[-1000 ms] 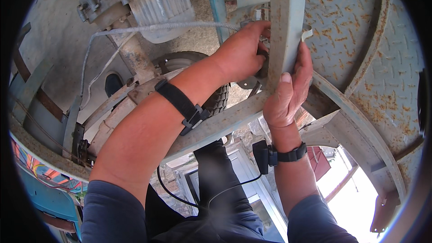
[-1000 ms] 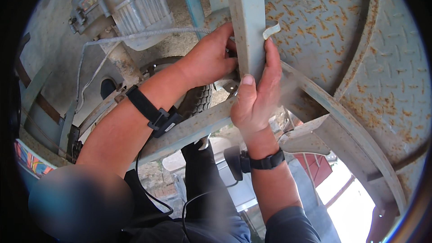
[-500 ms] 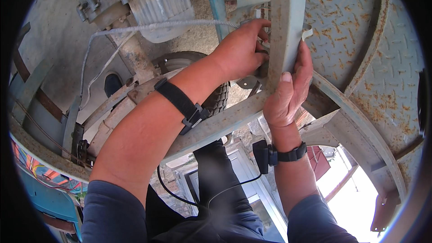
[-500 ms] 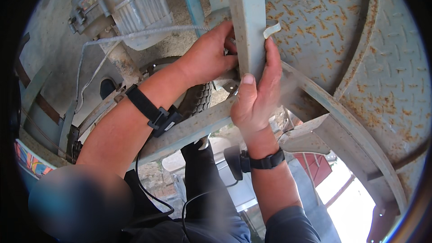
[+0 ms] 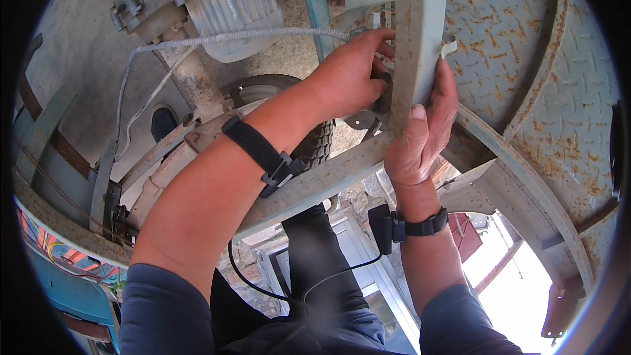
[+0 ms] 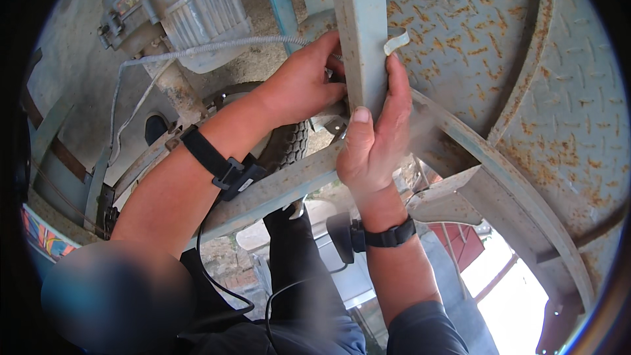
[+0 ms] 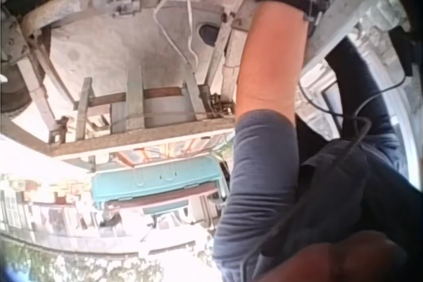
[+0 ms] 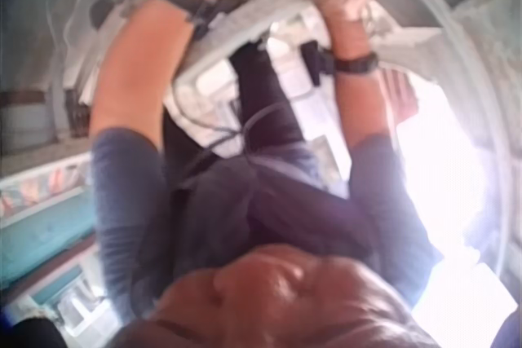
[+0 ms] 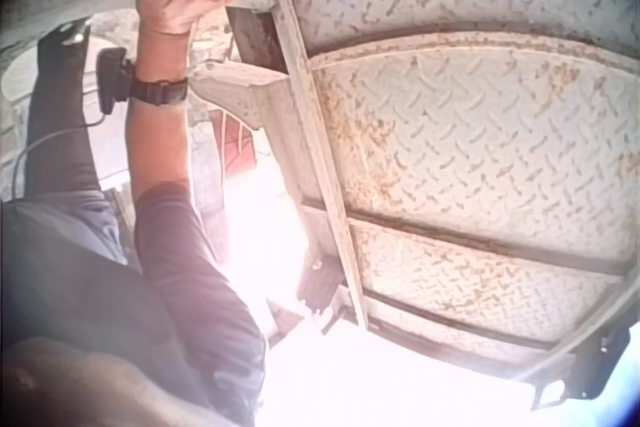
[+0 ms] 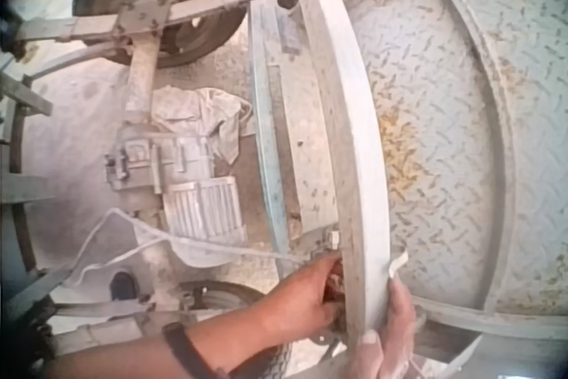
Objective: The person removes a bolt from the underside of a three-wheeled vehicle using a wrench, applies grease to the bolt with a small stick, and reinstalls the bolt into the same location. The person repeats the greasing and reinstallation process.
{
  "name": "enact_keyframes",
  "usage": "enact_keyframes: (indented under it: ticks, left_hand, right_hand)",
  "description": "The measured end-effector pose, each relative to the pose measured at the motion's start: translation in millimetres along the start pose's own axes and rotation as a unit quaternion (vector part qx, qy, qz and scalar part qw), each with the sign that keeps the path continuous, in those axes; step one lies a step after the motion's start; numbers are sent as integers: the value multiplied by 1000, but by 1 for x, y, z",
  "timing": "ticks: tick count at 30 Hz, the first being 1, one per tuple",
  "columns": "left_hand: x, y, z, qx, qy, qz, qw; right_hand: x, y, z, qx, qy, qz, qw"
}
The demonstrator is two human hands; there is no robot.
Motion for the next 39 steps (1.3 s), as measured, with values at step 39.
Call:
enact_keyframes:
  ticks: [39]
  left_hand:
    - [0,1,3,-6,8,-13,1000]
  right_hand:
    - [0,0,1,-14,0,2,1000]
Point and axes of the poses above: each hand's wrist, its own z-axis towards the middle knuckle, its own x-axis out of the palm, y = z × x, the point moved 3 cm from there along z, towards the middle knuckle, and after that the axes turned 1 degree about y, right-handed, at the moved point
